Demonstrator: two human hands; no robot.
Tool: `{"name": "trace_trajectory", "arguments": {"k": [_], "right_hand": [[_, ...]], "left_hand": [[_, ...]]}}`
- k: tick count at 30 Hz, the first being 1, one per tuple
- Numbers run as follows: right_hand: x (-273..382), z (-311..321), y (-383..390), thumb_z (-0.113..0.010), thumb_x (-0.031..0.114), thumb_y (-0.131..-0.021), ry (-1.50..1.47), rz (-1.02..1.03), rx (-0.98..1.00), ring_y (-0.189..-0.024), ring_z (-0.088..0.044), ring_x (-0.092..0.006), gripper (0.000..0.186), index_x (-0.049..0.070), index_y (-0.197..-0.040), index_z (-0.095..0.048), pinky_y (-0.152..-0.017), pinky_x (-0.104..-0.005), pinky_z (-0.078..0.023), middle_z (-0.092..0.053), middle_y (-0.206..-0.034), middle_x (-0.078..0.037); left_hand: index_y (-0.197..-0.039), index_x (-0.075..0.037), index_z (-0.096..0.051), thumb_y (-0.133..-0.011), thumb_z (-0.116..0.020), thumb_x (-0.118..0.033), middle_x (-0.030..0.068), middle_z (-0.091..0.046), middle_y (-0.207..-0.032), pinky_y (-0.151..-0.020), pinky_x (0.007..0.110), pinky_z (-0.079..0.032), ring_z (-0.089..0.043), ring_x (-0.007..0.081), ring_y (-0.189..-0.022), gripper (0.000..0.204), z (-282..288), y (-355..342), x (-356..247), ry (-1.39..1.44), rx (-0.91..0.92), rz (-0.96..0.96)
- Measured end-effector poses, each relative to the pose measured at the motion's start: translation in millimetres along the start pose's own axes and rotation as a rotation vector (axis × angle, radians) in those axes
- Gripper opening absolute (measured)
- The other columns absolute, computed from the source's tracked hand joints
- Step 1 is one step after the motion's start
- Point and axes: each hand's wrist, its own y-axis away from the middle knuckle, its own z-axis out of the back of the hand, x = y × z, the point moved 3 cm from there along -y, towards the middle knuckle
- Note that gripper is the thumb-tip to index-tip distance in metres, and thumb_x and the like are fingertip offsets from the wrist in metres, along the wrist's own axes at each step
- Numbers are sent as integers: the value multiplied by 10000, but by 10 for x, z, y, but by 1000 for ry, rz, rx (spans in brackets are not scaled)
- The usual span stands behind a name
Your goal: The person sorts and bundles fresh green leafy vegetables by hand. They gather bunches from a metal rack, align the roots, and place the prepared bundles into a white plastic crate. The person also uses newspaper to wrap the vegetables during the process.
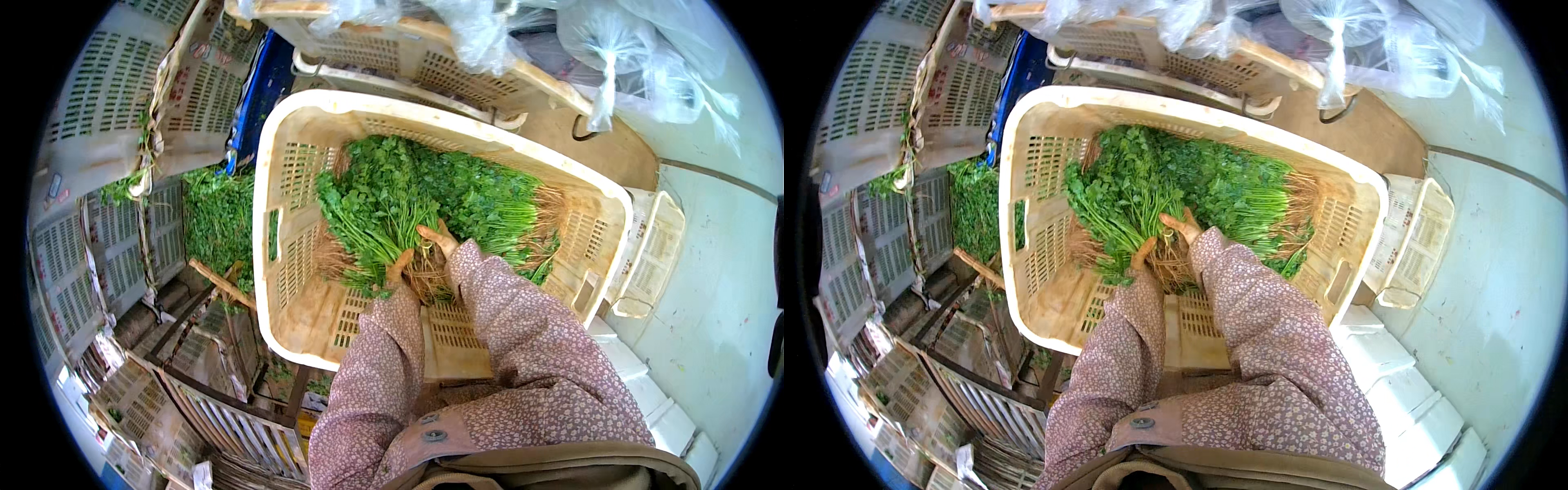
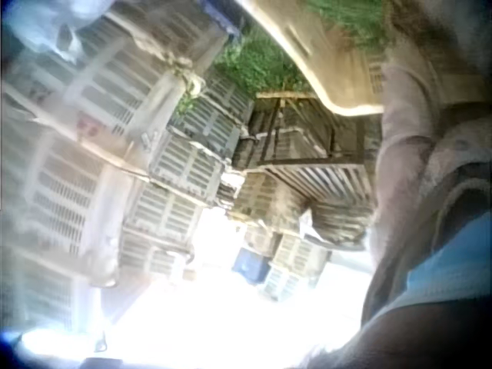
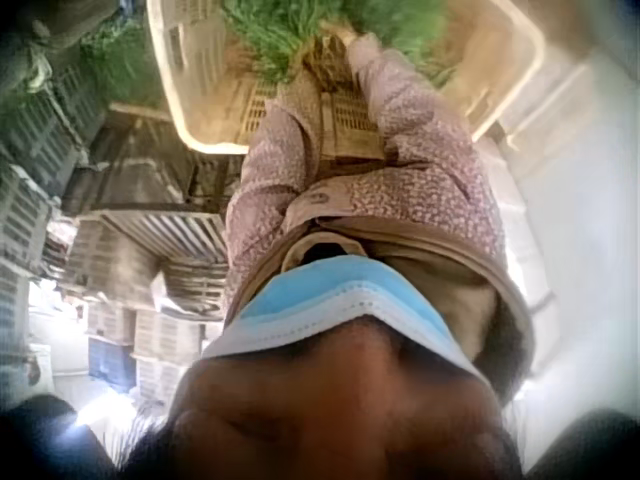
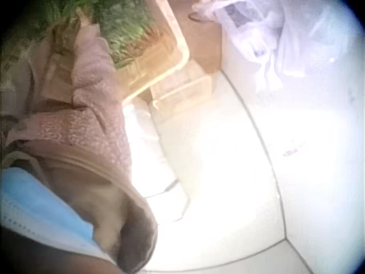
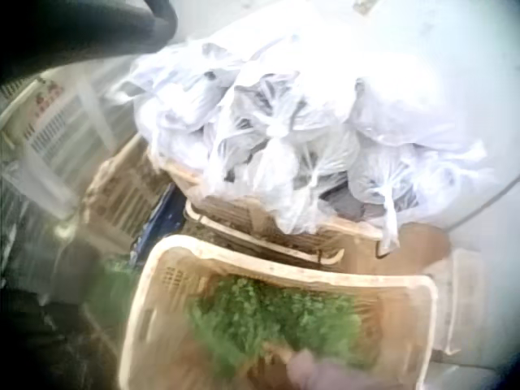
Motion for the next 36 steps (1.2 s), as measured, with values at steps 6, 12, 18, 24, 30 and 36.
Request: {"name": "trace_trajectory", "arguments": {"k": [6, 12, 18, 24, 30, 36], "right_hand": [[-52, -275, 320, -631, 565, -803, 74, -98, 59, -1362, -294, -261, 967, 113, -1488, -120, -1116, -475, -212, -337, -1463, -109], [421, -959, 1878, -547, 484, -870, -64, -211, -116, -869, -623, -265, 550, 42, -1196, -527, -748, -435, -531, -631, -1013, -140], [202, -773, 2076, -541, 402, -905, -117, 130, 174, -1049, -582, -280, 540, 17, -1277, -474, -873, -411, -510, -562, -1220, -147], [772, -2671, 3001, -547, 399, -890, 181, 431, 709, -1083, -560, -262, 563, 34, -1306, -443, -875, -376, -497, -531, -1247, -131], [-118, -4741, 4291, -601, 394, -858, 140, 399, 654, -872, -608, -211, 513, 32, -1210, -508, -779, -326, -509, -608, -1034, -86], [-1583, -5255, 3460, -624, 486, -846, 635, 124, 976, -1182, -490, -283, 786, 72, -1430, -299, -999, -429, -385, -429, -1359, -158]], "left_hand": [[-1407, -27, -238, -865, -645, -272, 149, -416, -1382, -1038, 413, -331, -394, 268, -1271, 720, -132, 224, -52, -24, -14, -33], [-1426, -25, -180, -856, -658, -256, 151, -405, -1391, -1060, 412, -305, -375, 271, -1290, 779, -502, 1022, 71, -170, 30, -221], [-1445, -23, -121, -848, -671, -240, 152, -393, -1401, -1081, 411, -278, -357, 274, -1308, 840, -815, 2064, -282, -327, -27, -716], [-1437, 6, -89, -814, -700, -176, 154, -433, -1368, -1073, 357, -308, -420, 251, -1263, 891, -515, 4117, -1366, -70, -29, -1075], [-1333, 30, -361, -737, -784, -172, 181, -538, -1240, -1004, 408, -404, -522, 289, -1145, 758, 685, 6114, -1477, 134, -392, -1230], [-1295, 21, -403, -812, -723, -189, 157, -504, -1284, -978, 368, -414, -516, 235, -1143, 616, 2781, 6335, -684, 74, -588, -1103]]}}
